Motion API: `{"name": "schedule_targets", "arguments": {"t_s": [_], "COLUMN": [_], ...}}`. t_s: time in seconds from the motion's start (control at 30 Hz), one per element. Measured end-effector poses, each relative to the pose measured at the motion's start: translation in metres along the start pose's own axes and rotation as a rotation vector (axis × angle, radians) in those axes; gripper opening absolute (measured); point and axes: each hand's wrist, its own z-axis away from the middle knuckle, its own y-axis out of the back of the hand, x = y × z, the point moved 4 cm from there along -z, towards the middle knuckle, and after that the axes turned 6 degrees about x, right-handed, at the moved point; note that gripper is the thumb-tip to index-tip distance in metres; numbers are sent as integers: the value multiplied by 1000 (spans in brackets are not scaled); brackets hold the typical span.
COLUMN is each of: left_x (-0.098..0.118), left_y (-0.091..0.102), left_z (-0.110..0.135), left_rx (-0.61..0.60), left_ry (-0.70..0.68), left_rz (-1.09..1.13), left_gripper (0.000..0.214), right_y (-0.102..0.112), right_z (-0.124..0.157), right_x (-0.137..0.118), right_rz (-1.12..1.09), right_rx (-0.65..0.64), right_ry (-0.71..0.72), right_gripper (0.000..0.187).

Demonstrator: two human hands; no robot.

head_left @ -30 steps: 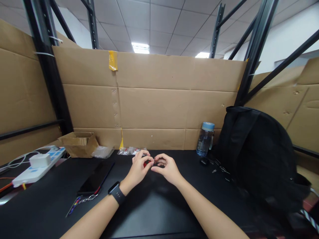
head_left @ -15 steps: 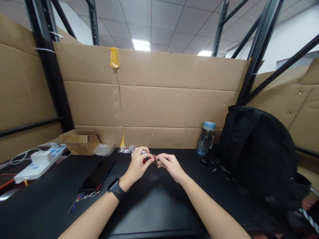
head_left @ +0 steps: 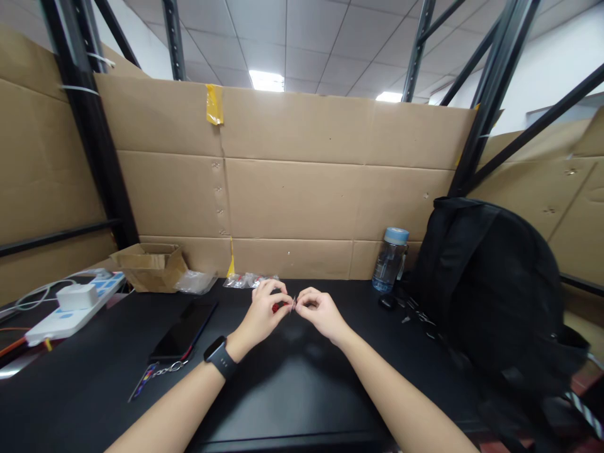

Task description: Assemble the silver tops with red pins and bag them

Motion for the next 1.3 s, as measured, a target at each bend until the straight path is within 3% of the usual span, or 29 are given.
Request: {"name": "schedule_targets", "arguments": {"t_s": [0.17,0.3,0.4,0.7,0.93,1.03,1.2,1.3], "left_x": [-3,-5,-4,-6,-14,-22,-42,-60], "left_y": [4,0,-2,-4,-5,-4,-1,6], "left_z": [-1,1,3,3,1,1,9,11], "left_rx": [-32,-173,-179,-148,-141,-206,-402,-402], "left_ry": [31,27,15,16,17,22,45,86], "left_rz": [152,264,262,159,144,144,55,-62], "left_gripper": [24,36,46,38,30,32,73,67], "right_y": [2,7,7,1,12,17,16,16], "right_z": [-2,-4,-4,-1,-5,-7,-1,2], "right_x": [-1,0,3,-5,-7,-7,-4,0], "right_rz": [66,83,121,260,220,241,459,571], "right_rx": [9,1,-22,-81,-75,-73,-237,-352], "right_ry": [14,14,3,62,55,63,114,141], "right_gripper": [10,9,5,4,6,8,8,7]}}
